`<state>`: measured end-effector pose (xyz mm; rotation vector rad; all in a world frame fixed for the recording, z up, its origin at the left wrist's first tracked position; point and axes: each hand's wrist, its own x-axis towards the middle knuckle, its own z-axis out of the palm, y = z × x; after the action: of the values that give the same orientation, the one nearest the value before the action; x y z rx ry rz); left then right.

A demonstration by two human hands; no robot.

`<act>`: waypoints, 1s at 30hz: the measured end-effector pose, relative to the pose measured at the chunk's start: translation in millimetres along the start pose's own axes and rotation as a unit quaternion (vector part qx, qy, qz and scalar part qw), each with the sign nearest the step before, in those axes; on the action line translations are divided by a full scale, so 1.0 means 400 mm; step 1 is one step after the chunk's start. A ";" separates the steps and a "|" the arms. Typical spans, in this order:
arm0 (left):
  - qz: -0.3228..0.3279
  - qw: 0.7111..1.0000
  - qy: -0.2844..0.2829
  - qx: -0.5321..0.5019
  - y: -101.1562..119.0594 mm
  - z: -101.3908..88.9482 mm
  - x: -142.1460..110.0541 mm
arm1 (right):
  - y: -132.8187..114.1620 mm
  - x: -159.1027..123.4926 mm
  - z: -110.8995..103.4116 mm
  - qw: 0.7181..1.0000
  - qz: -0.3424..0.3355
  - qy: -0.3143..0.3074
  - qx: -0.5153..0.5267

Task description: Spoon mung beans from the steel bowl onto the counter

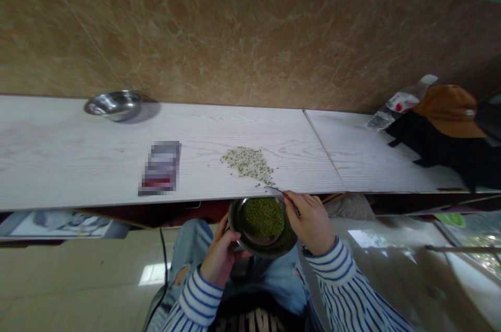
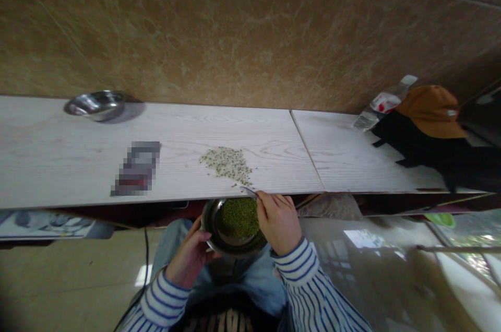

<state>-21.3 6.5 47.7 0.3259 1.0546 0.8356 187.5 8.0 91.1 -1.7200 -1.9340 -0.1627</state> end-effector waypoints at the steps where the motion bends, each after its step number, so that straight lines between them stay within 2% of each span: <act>1: 0.002 1.000 -0.002 0.000 0.001 0.000 0.001 | 0.000 0.003 0.003 1.000 0.000 -0.003 -0.002; 11: 0.017 1.000 -0.004 0.002 0.012 -0.006 -0.003 | -0.011 0.041 0.033 1.000 0.009 -0.019 -0.016; 21: 0.022 1.000 0.006 -0.003 0.021 -0.025 0.003 | -0.012 0.049 0.036 1.000 0.000 -0.027 0.005; 30: 0.031 0.999 0.013 -0.012 0.024 -0.026 0.005 | -0.060 0.030 0.022 0.995 -0.048 -0.065 0.053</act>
<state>-34.1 12.7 47.4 0.3293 1.0625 0.9093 161.4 18.0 95.4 -1.6062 -2.0823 0.0176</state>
